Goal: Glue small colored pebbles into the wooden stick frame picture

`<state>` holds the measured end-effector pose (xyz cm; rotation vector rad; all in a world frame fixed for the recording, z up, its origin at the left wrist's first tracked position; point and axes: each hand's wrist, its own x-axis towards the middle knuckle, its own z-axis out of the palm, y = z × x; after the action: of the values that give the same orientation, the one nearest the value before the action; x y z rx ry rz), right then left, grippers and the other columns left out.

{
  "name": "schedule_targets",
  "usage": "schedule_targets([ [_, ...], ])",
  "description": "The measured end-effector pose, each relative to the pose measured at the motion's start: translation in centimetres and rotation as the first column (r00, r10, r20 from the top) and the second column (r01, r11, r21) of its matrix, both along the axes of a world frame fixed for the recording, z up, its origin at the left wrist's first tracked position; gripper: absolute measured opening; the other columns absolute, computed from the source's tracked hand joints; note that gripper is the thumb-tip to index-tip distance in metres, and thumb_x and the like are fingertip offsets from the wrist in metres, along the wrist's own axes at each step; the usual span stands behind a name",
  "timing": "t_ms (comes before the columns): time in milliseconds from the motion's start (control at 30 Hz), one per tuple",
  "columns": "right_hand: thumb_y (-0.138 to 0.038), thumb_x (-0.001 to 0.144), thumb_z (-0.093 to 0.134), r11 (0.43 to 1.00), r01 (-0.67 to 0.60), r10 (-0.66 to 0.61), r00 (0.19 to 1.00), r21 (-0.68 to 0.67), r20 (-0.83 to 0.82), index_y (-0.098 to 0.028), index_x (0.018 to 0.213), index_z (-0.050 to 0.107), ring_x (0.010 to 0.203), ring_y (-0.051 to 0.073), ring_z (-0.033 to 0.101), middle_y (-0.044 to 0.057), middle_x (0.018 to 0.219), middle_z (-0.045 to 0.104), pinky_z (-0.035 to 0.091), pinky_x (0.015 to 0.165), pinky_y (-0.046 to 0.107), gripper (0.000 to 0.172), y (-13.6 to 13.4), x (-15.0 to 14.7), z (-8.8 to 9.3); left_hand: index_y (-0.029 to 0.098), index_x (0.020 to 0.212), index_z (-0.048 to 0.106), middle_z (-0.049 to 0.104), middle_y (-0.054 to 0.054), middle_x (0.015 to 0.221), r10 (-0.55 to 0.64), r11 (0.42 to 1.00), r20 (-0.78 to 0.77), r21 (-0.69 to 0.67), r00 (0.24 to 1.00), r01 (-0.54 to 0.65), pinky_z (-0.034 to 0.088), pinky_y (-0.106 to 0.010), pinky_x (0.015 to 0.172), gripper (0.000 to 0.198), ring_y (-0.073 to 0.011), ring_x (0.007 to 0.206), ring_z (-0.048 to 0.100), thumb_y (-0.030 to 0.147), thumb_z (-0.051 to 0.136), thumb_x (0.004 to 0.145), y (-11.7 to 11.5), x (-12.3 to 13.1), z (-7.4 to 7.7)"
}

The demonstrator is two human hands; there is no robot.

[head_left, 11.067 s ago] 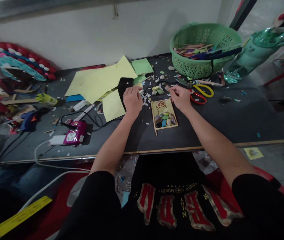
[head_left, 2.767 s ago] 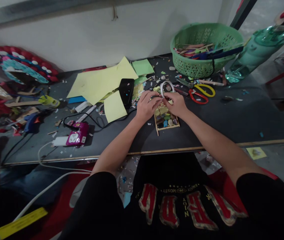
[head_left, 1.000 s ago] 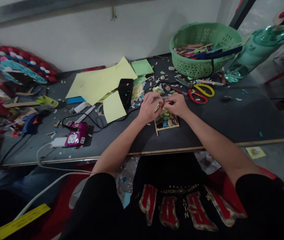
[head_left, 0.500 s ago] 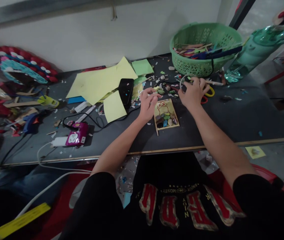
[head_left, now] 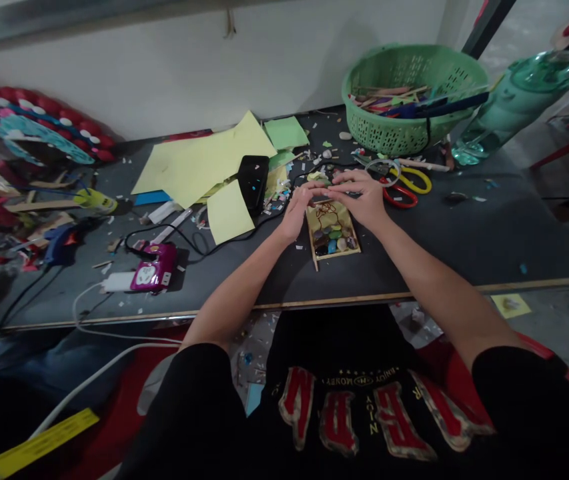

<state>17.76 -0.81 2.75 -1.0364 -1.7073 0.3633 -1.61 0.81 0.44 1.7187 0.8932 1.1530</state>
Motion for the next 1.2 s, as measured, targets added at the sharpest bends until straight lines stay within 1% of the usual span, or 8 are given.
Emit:
schedule_targets([
  [133, -0.052, 0.079, 0.076, 0.994, 0.105, -0.105, 0.99, -0.007, -0.095, -0.029, 0.081, 0.08, 0.095, 0.022, 0.067, 0.003, 0.091, 0.074, 0.053, 0.093, 0.044, 0.023, 0.0, -0.2, -0.1, 0.025, 0.11, 0.073, 0.052, -0.004, 0.145, -0.135, 0.978, 0.163, -0.137, 0.977, 0.158, 0.051, -0.038, 0.097, 0.074, -0.0262, 0.13, 0.051, 0.076, 0.023, 0.094, -0.7, 0.8, 1.0],
  [233, -0.055, 0.083, 0.069, 0.983, 0.182, -0.185, 0.967, -0.032, -0.176, -0.025, 0.085, 0.079, 0.096, 0.023, 0.067, 0.006, 0.094, 0.072, 0.053, 0.093, 0.045, 0.032, 0.7, 0.3, -0.3, 0.027, 0.122, 0.068, 0.047, -0.003, 0.151, -0.105, 0.966, 0.262, -0.205, 0.959, 0.161, 0.052, -0.04, 0.097, 0.07, -0.027, 0.134, 0.049, 0.072, 0.022, 0.096, -0.9, 1.1, 1.1],
  [367, -0.05, 0.098, 0.043, 0.914, 0.394, -0.401, 0.913, -0.094, -0.073, -0.02, 0.113, 0.073, 0.117, 0.029, 0.061, 0.014, 0.115, 0.066, 0.05, 0.097, 0.051, 0.045, 2.4, 2.8, -0.4, 0.033, 0.131, 0.06, 0.057, -0.007, 0.138, 0.085, 0.995, 0.138, -0.058, 0.987, -0.078, 0.057, -0.039, 0.083, 0.059, -0.0236, 0.118, 0.06, 0.073, 0.034, 0.094, 1.0, -0.4, -0.4],
  [467, -0.038, 0.097, 0.043, 0.871, 0.48, -0.464, 0.874, -0.103, 0.141, -0.02, 0.131, 0.062, 0.124, 0.032, 0.056, 0.016, 0.13, 0.061, 0.048, 0.098, 0.054, 0.043, 3.1, 4.6, -0.6, 0.035, 0.126, 0.06, 0.063, -0.007, 0.119, 0.279, 0.954, 0.042, 0.098, 0.959, -0.282, 0.057, -0.033, 0.077, 0.052, -0.0202, 0.104, 0.063, 0.07, 0.05, 0.09, 3.2, -2.1, -1.9],
  [600, -0.025, 0.089, 0.054, 0.921, 0.373, -0.329, 0.898, -0.109, 0.293, -0.019, 0.145, 0.047, 0.116, 0.03, 0.059, 0.012, 0.119, 0.069, 0.042, 0.106, 0.054, 0.057, 2.9, 4.2, -1.2, 0.031, 0.118, 0.059, 0.064, -0.006, 0.113, 0.443, 0.89, 0.017, 0.111, 0.896, -0.442, 0.055, -0.028, 0.069, 0.039, -0.0158, 0.092, 0.063, 0.06, 0.049, 0.095, 4.3, -2.8, -3.0],
  [733, -0.022, 0.085, 0.061, 0.939, 0.296, -0.212, 0.897, -0.173, 0.388, -0.014, 0.155, 0.028, 0.115, 0.034, 0.057, 0.014, 0.113, 0.072, 0.039, 0.106, 0.057, 0.078, 2.2, 2.4, -1.5, 0.027, 0.111, 0.058, 0.065, -0.006, 0.11, 0.482, 0.865, -0.023, 0.175, 0.876, -0.471, 0.054, -0.028, 0.072, 0.03, -0.0144, 0.088, 0.061, 0.052, 0.05, 0.096, 3.7, -2.3, -2.8],
  [967, -0.014, 0.082, 0.062, 0.921, 0.315, -0.189, 0.877, -0.231, 0.441, -0.017, 0.153, 0.035, 0.118, 0.034, 0.056, 0.012, 0.107, 0.073, 0.036, 0.108, 0.06, 0.076, 2.3, 2.0, -0.9, 0.024, 0.106, 0.06, 0.064, -0.006, 0.101, 0.467, 0.872, -0.056, 0.196, 0.882, -0.449, 0.051, -0.029, 0.069, 0.021, -0.0152, 0.084, 0.061, 0.041, 0.055, 0.095, 2.6, -1.7, -1.7],
  [1200, -0.02, 0.082, 0.061, 0.925, 0.269, -0.175, 0.929, -0.269, 0.326, -0.018, 0.156, 0.029, 0.096, 0.027, 0.064, 0.012, 0.108, 0.069, 0.051, 0.093, 0.05, 0.08, 2.8, 2.4, -1.6, 0.025, 0.106, 0.06, 0.063, -0.004, 0.098, 0.455, 0.871, -0.071, 0.245, 0.888, -0.426, 0.047, -0.026, 0.062, 0.015, -0.0133, 0.081, 0.059, 0.034, 0.055, 0.094, 2.3, -1.6, -1.4],
])
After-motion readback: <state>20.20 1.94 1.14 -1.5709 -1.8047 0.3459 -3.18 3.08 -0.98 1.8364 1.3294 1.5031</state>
